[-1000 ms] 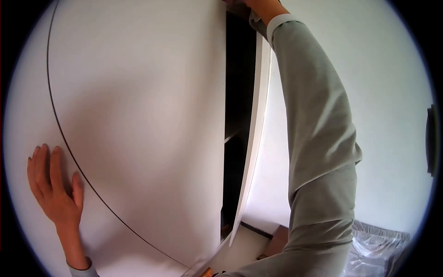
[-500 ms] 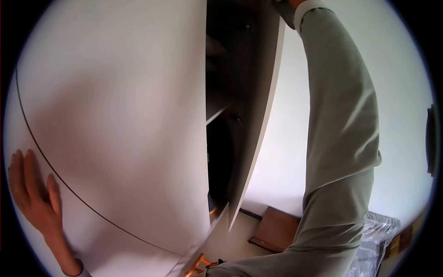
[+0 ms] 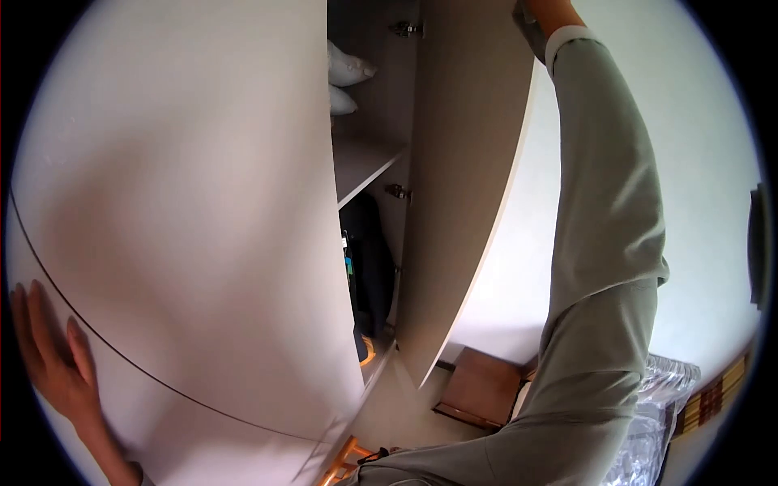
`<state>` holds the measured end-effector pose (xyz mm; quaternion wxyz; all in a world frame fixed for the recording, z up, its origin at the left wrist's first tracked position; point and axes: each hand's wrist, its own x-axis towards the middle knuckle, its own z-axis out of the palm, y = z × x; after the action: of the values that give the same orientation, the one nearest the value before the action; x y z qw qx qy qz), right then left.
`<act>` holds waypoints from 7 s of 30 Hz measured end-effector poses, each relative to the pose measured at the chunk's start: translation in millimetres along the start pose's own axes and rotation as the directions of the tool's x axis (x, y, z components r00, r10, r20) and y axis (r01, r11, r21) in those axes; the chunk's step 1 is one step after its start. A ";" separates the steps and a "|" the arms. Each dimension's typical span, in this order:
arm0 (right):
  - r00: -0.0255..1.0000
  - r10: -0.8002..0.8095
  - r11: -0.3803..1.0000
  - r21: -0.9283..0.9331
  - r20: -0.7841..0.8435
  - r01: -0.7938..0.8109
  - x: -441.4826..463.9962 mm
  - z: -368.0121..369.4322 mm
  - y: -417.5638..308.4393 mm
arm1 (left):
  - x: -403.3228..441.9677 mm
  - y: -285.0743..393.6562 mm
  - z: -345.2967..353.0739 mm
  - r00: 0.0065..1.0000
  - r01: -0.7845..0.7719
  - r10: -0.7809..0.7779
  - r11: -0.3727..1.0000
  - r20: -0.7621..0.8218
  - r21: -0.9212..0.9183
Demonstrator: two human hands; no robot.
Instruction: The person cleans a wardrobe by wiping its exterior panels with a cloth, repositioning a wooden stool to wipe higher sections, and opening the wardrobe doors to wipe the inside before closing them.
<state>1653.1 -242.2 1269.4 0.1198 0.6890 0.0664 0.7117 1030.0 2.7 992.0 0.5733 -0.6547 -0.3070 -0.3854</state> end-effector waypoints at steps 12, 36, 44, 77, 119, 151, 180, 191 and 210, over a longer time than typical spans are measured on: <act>0.963 0.001 1.000 0.007 0.268 -0.003 -72.4 35.4 18.4 | 4.5 1.5 -1.4 0.998 -0.025 0.025 1.000 -0.051 -0.009; 0.628 0.077 0.075 0.624 0.774 -0.778 -432.4 123.5 -80.0 | 15.3 14.1 -10.1 0.987 -0.046 0.044 0.999 -0.155 -0.013; -0.484 -0.641 -0.412 -0.799 0.595 -0.437 -772.4 -112.7 -153.8 | 14.2 15.2 -9.0 0.984 -0.049 0.041 0.998 -0.174 -0.039; 0.999 0.023 -0.540 0.841 0.045 -0.025 -350.9 -297.0 -265.3 | 17.6 20.7 -20.9 0.991 -0.037 0.031 0.998 -0.129 -0.041; 0.649 0.754 -0.268 0.949 0.102 0.163 46.6 -199.2 -242.8 | 16.7 21.0 -20.4 0.989 -0.023 0.029 0.999 -0.142 0.047; -0.141 -0.962 -0.006 -0.535 0.232 -0.845 -742.0 -374.0 -270.8 | 10.9 31.6 -25.1 0.994 0.016 -0.024 0.997 -0.103 -0.070; 0.054 -0.998 -0.041 -0.406 -0.019 -0.913 -603.6 -392.0 -142.5 | -254.6 250.8 -111.6 0.662 0.744 -0.130 -0.007 0.738 -0.668; -0.054 -0.913 -0.196 -0.549 0.405 -0.812 -669.4 -329.8 -118.8 | -137.1 175.4 -51.6 0.897 0.290 -0.440 0.529 0.035 -0.798; 0.336 0.109 -0.025 0.340 0.936 -0.940 -645.7 173.9 -57.2 | -77.5 185.5 -34.9 0.950 0.130 -0.259 0.839 -0.177 -0.529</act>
<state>1845.0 -368.5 638.8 -0.6071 0.7679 0.0906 0.1833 1141.3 -57.3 831.8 0.3696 -0.6965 -0.1871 -0.5859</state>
